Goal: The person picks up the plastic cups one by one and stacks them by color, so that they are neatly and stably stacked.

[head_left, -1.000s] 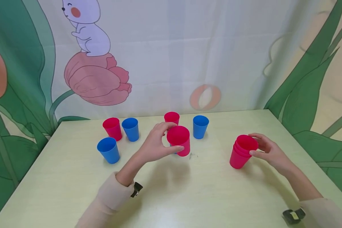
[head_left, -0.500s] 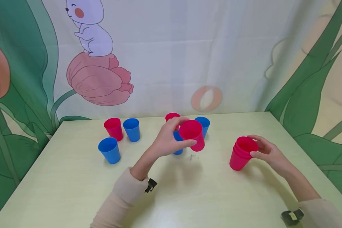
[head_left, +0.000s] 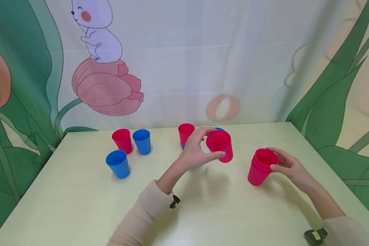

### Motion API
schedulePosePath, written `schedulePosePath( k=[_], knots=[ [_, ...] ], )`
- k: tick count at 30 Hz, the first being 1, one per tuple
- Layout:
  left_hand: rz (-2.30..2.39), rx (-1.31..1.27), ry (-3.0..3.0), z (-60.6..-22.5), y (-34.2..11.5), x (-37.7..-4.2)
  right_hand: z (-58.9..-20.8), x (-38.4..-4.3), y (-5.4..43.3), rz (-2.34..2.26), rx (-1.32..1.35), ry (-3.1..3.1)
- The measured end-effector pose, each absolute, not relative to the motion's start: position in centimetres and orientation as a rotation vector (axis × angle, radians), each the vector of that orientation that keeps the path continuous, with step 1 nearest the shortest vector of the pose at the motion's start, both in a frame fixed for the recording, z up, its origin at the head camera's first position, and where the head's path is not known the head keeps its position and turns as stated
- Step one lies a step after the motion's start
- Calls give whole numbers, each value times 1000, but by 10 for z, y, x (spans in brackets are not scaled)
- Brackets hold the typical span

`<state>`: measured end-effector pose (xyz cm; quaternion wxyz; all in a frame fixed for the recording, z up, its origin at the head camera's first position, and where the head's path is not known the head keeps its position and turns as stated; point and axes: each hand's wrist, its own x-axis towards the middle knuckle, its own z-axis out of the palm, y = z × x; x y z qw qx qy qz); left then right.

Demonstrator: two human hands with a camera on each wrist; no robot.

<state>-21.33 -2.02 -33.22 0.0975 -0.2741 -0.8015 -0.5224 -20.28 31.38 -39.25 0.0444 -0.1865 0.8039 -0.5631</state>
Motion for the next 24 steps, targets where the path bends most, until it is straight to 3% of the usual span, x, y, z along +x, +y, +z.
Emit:
schedulePosePath(
  k=[11, 24],
  knots=[
    [-1692, -725, -2363, -334, 10, -210, -395, -203, 313, -1722, -571, 2433],
    [-1761, -837, -2220, -329, 35, -214, -391, -202, 313, -1686, -533, 2477]
  ],
)
